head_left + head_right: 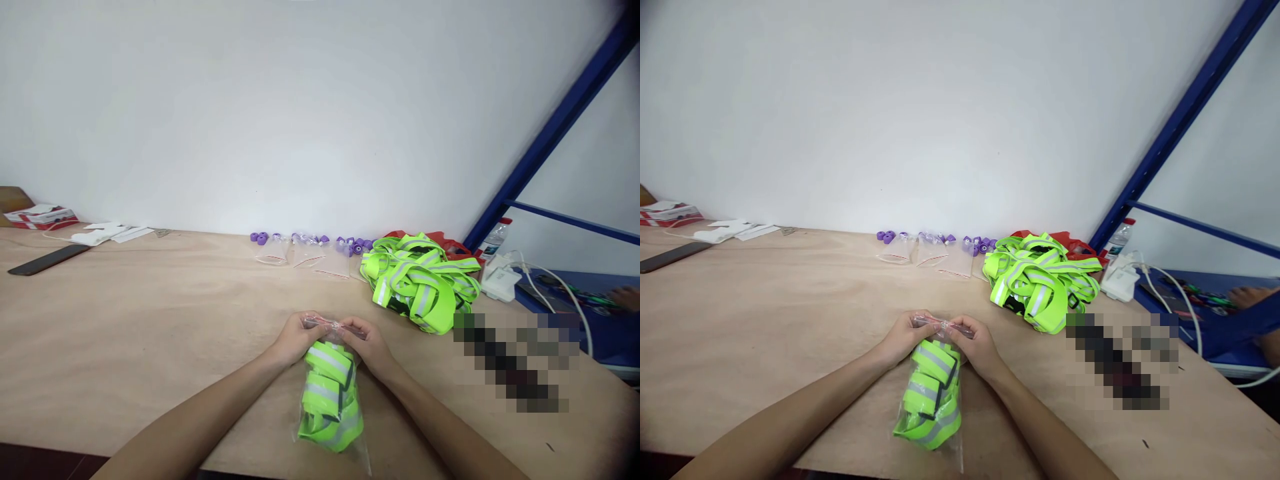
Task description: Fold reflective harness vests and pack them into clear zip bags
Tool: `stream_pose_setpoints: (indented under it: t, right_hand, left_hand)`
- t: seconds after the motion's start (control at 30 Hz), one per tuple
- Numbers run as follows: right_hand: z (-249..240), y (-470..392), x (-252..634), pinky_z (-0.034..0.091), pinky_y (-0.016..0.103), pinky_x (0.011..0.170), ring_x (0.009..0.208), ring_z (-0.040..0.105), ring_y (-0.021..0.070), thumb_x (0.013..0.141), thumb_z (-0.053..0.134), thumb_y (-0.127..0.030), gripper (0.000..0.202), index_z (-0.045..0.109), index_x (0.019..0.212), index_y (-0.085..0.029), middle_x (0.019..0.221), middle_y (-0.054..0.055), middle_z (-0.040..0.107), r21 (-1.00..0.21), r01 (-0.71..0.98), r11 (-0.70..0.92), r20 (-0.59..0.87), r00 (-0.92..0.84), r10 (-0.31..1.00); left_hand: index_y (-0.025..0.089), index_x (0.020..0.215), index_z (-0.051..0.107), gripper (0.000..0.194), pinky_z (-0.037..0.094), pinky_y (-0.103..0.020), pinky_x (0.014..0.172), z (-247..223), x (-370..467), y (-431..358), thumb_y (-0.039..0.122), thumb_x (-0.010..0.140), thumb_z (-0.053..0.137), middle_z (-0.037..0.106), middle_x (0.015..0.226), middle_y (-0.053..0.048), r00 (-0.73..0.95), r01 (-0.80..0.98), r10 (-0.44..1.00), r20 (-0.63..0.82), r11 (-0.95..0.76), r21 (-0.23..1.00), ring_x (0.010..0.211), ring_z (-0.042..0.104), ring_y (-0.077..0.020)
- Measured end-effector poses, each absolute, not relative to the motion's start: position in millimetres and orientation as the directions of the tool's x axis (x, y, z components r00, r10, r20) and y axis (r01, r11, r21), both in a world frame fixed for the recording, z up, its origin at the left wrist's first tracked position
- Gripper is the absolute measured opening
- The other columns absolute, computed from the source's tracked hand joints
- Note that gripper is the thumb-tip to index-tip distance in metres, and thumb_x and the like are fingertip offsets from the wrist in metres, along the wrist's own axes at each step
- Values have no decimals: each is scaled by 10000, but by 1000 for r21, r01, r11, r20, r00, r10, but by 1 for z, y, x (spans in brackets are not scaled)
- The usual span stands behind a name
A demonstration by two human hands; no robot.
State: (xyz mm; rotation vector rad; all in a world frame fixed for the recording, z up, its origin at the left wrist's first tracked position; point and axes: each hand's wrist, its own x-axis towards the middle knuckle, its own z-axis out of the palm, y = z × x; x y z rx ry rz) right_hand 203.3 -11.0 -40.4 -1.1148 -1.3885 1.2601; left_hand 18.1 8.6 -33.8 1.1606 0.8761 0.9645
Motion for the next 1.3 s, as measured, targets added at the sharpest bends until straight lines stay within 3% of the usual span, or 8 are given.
stream_pose_setpoints:
  t: [0.17, 0.3, 0.4, 0.5, 0.63, 0.83, 1.1, 1.3]
  right_hand:
    - [-47, -7, 207, 319, 219, 390, 420, 432, 101, 805, 618, -705, 520, 662, 873, -192, 528, -49, 527, -999, 8, 46, 44, -139, 989]
    - [-47, -2, 211, 292, 209, 334, 389, 438, 82, 776, 596, -755, 591, 652, 932, -187, 658, -23, 585, -996, -78, 48, 54, -73, 996]
    - [-44, 0, 212, 279, 201, 325, 381, 450, 68, 742, 629, -755, 595, 650, 902, -183, 711, -17, 590, -994, -92, 51, 55, -36, 998]
    - [-41, 0, 211, 277, 199, 328, 375, 453, 65, 738, 634, -750, 584, 652, 865, -180, 693, -19, 586, -995, -80, 62, 65, -30, 997]
    - [-43, 2, 211, 291, 196, 326, 386, 466, 69, 722, 661, -741, 575, 659, 823, -175, 678, -16, 586, -995, -73, 68, 71, -50, 996]
    - [-48, 5, 214, 312, 191, 337, 389, 466, 68, 720, 682, -723, 564, 663, 810, -166, 649, -19, 577, -994, -79, 79, 82, -38, 996]
    - [-45, 4, 217, 281, 194, 327, 376, 459, 74, 690, 692, -735, 575, 654, 778, -168, 623, -17, 575, -993, -77, 94, 94, 8, 996]
    - [-46, 4, 217, 295, 198, 340, 382, 451, 72, 687, 699, -733, 574, 657, 765, -166, 610, -14, 576, -995, -62, 80, 80, 2, 997]
  left_hand:
    - [136, 729, 668, 426, 423, -238, 563, -28, 10, 19, 500, 618, 859, 680, 651, -23, 355, -161, 932, -65, 129, 978, 564, 568, -128]
    - [151, 712, 674, 430, 462, -256, 592, -1, -20, 36, 540, 635, 840, 702, 690, -36, 245, -125, 968, 51, -21, 992, 614, 613, -157]
    - [177, 805, 706, 349, 520, -303, 732, 31, -66, 34, 507, 730, 795, 751, 836, -53, 128, -9, 960, 248, -249, 969, 796, 681, -209]
    - [198, 864, 742, 250, 511, -367, 930, 54, -114, 13, 446, 844, 714, 756, 1045, -78, 308, 204, 907, 287, -358, 911, 1076, 666, -271]
    - [257, 1014, 767, 244, 479, -379, 1019, 53, -145, -20, 435, 896, 648, 743, 1135, -44, 476, 529, 870, 130, -401, 748, 1130, 651, -268]
    - [287, 1158, 718, 296, 411, -464, 1098, 15, -121, -38, 431, 942, 577, 651, 1324, -61, 519, 757, 815, 258, -578, 304, 1232, 585, -282]
    - [286, 999, 745, 300, 206, -660, 1165, -21, -156, -31, 126, 869, 527, 526, 1476, -66, 430, 896, 805, 410, -436, -84, 1446, 346, -367]
    - [222, 1369, 565, 430, 422, -486, 1089, -27, -167, -39, 274, 966, 425, 518, 1458, -134, 195, 964, 849, 492, -259, 64, 1356, 464, -308]
